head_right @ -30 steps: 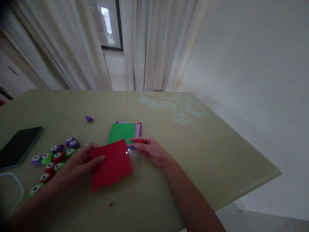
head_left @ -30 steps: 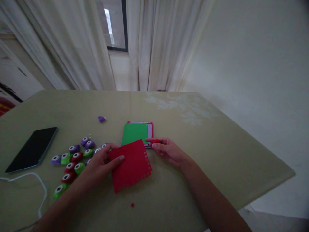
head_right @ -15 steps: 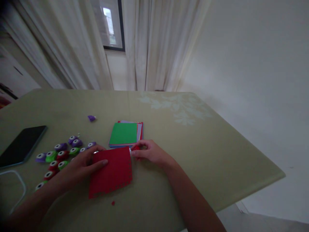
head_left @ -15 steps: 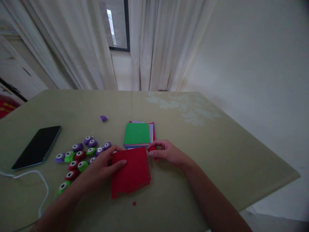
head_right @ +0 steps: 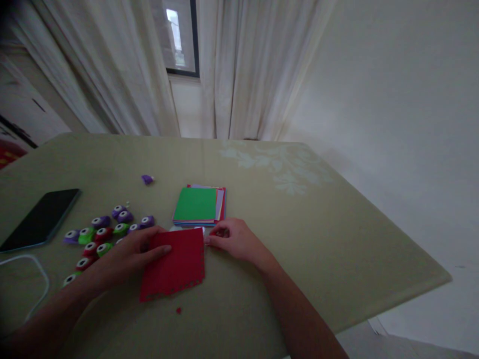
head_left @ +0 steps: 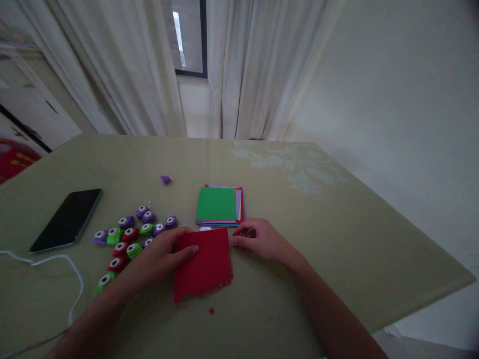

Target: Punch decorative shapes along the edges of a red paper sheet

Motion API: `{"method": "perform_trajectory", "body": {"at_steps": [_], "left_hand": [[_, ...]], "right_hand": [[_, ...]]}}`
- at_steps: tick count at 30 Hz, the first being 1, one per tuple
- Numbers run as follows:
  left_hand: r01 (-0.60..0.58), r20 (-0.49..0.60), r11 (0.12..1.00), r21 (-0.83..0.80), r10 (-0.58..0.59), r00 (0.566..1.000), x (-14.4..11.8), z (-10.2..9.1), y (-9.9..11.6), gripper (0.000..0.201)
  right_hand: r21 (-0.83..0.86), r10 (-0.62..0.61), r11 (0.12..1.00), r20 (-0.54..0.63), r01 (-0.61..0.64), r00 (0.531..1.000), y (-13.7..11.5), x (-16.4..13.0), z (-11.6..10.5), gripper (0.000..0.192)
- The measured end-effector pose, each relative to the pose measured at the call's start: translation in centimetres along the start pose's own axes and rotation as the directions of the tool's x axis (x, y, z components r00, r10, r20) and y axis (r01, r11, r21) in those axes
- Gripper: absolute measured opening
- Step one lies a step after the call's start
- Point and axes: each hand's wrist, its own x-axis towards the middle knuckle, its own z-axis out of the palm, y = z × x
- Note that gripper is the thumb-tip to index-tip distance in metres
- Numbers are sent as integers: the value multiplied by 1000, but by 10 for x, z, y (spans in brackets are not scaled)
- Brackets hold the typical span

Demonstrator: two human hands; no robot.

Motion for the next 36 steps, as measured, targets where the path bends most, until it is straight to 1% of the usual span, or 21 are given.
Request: {"method": "perform_trajectory", "body": {"at_steps": [2,4,6,7,9,12,16,19,25,31,36], "left_hand": [[7,-4,1000,12,-7,1000,0,0,1,42],[16,-17,999,36,-16,1000,0,-1,0,44],[18,-20,998,53,-16,1000,1,-1,-2,46],[16,-17,999,48,-15,1000,1,-1,-4,47],[16,-12,1000,25,-16,1000,2,1,-5,49],[29,-28,999,-25,-29,999,4,4,-3,51],[58,1,990,-129,-58,998,5,8,1,54],[58,21,984,-168,-55,998,7,9,0,55],[38,18,987,-156,-36,999,7,7,-3,53],[50,27,984,-170,-46,999,6,8,-4,59],[32,18,989,-146,-30,999,6,7,-2,55]], "right_hand": [[5,32,999,26,-32,999,-1,-2,-5,24],[-53,23,998,4,-23,1000,-2,-3,-10,26],[-106,-24,994,-27,21,999,-2,-4,-14,25],[-105,-53,993,-35,50,998,-2,-4,-15,25],[-69,-112,992,-23,110,993,-1,-4,-17,27],[-11,-159,987,23,159,987,3,-2,-15,19],[29,-145,989,59,144,988,5,0,-13,17],[39,-141,989,59,139,988,6,0,-13,19],[68,-124,990,63,120,990,4,0,-11,22],[47,-145,989,51,143,988,4,0,-10,21],[54,-165,985,47,162,985,6,1,-8,21]]}}
